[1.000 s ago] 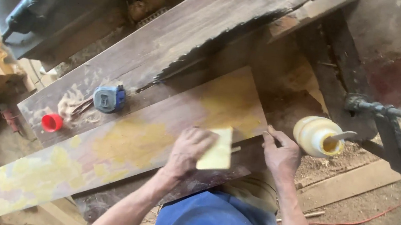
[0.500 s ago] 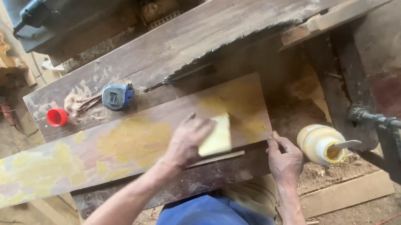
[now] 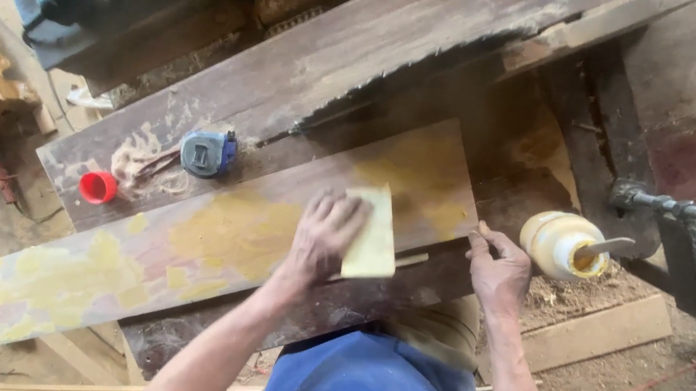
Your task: Applying and smoothing wood filler onto a long wooden plank using a spreader tool and an applicator stick.
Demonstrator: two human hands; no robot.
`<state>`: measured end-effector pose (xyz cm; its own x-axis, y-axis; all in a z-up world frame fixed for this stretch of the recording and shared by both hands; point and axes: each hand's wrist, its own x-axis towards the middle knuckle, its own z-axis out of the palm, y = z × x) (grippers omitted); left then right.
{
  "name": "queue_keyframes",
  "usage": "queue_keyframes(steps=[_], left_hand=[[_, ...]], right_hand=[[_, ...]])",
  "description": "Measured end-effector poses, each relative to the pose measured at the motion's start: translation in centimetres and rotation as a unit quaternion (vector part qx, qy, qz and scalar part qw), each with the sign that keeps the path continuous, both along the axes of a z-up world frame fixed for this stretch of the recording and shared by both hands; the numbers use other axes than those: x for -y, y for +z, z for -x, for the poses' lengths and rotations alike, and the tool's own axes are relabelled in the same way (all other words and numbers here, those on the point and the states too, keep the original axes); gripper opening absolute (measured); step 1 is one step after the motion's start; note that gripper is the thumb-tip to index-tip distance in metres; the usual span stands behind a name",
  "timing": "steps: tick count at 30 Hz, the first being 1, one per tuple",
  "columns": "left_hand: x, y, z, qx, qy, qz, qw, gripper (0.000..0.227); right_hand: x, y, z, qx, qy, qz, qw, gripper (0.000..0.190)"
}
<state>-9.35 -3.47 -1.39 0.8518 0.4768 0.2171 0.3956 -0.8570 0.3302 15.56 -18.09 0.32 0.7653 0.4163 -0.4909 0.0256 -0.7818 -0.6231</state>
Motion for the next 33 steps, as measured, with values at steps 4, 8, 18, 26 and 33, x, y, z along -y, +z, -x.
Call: queue_keyframes(steps=[4, 8, 18, 26, 33], left_hand=[[1.5, 1.2, -0.8, 0.006, 0.035, -0.076, 0.996, 0.038], [3.7, 1.3, 0.7, -0.016, 0.022, -0.018, 0.999, 0.045], [-3.0, 1.8, -3.9, 0.209, 0.445, 0.615, 0.616, 0.024], [-2.5, 5.2, -0.8, 0.21, 0.491, 0.469, 0.704, 0.009], [-0.9, -2.7, -4.0, 0.056, 0.112, -0.076, 0.989, 0.046]], right_hand=[[-0.2, 0.2, 0.1, 0.001, -0.006, -0.003, 1.0, 0.015], [0.2, -0.4, -0.1, -0.004, -0.002, 0.004, 1.0, 0.011], [-0.3, 0.7, 0.9, -0.002, -0.023, -0.03, 0.999, 0.014], [0.1, 0.1, 0.0, -0.003, -0.021, -0.008, 1.0, 0.013], [-0.5, 0.7, 0.3, 0.002, 0.003, -0.046, 0.999, 0.018]])
